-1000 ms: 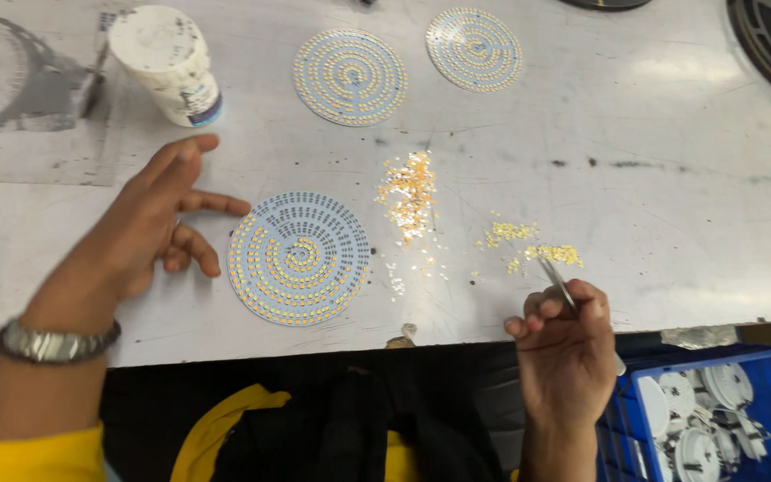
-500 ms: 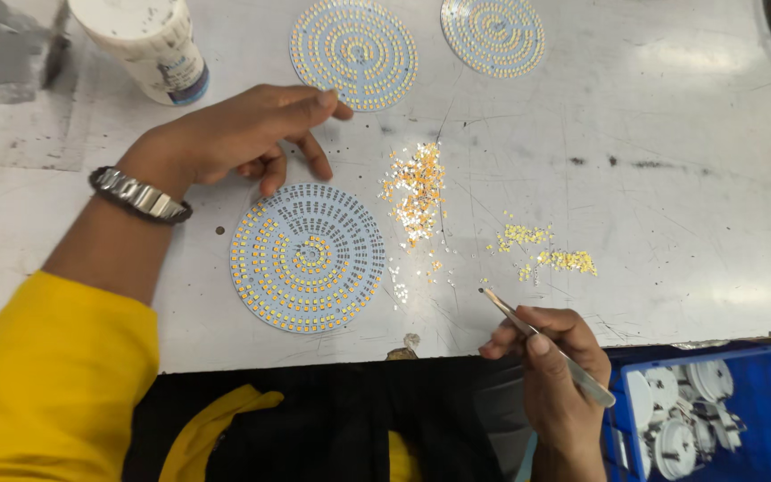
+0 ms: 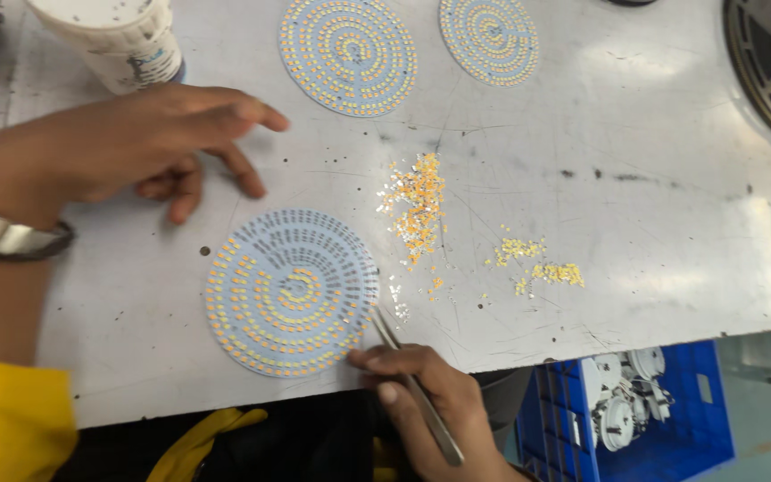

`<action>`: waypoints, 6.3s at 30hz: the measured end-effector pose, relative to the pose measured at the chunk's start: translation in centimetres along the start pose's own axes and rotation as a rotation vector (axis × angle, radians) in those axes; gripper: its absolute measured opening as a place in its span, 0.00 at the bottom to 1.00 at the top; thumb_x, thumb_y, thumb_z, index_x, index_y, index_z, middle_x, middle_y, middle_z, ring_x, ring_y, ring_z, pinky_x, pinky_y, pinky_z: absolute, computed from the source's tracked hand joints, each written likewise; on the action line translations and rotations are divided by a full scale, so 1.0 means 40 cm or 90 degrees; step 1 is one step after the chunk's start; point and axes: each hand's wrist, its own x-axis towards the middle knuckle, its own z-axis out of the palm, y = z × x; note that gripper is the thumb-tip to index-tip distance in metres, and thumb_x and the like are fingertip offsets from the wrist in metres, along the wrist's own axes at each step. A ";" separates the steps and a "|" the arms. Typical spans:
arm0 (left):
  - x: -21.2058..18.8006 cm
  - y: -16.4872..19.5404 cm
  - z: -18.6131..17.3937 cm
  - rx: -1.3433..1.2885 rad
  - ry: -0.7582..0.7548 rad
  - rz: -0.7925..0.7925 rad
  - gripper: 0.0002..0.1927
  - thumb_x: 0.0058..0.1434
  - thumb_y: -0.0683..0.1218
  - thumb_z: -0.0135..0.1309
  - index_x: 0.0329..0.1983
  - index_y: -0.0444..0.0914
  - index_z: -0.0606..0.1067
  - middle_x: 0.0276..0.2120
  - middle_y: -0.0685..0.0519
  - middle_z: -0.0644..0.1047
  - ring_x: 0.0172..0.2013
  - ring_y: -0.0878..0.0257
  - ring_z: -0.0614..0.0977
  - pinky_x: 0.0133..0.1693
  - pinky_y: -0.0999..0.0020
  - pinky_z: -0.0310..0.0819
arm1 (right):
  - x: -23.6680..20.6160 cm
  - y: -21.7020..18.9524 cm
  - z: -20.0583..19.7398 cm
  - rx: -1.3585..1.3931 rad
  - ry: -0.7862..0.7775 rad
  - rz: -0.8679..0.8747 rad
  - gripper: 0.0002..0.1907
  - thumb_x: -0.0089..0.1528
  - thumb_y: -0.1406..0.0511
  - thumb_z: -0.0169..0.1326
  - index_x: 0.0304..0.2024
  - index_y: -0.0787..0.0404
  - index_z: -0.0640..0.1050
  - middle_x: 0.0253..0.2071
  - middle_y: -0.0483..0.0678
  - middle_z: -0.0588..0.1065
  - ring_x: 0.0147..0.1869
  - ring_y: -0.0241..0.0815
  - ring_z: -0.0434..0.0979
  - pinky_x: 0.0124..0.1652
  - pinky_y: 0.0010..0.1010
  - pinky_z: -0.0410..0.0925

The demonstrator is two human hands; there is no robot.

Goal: The person uses tweezers to pick up small yellow LED components from a pile on the table and places them into empty slots on a circular LED board. The person repeats this process, filling the board with LEDs one by one.

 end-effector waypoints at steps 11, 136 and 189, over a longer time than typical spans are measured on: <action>0.012 -0.013 0.003 -0.022 0.034 0.049 0.37 0.61 0.72 0.41 0.64 0.45 0.71 0.36 0.43 0.85 0.11 0.65 0.72 0.15 0.73 0.60 | 0.091 -0.042 -0.088 -0.180 0.143 -0.056 0.09 0.70 0.73 0.47 0.47 0.64 0.79 0.49 0.53 0.84 0.54 0.43 0.86 0.52 0.34 0.77; 0.008 0.012 0.040 0.074 0.098 0.104 0.41 0.58 0.74 0.44 0.54 0.36 0.77 0.26 0.43 0.83 0.12 0.65 0.75 0.16 0.70 0.69 | 0.231 -0.033 -0.085 -0.690 0.051 -0.361 0.14 0.50 0.80 0.57 0.32 0.62 0.70 0.37 0.48 0.79 0.37 0.50 0.74 0.34 0.37 0.67; -0.004 0.027 0.049 0.069 0.099 0.093 0.39 0.58 0.73 0.46 0.56 0.40 0.78 0.27 0.46 0.83 0.12 0.66 0.73 0.16 0.71 0.69 | 0.232 -0.080 -0.099 -0.554 -0.037 -0.322 0.14 0.55 0.77 0.62 0.32 0.59 0.70 0.38 0.44 0.82 0.40 0.44 0.75 0.38 0.32 0.69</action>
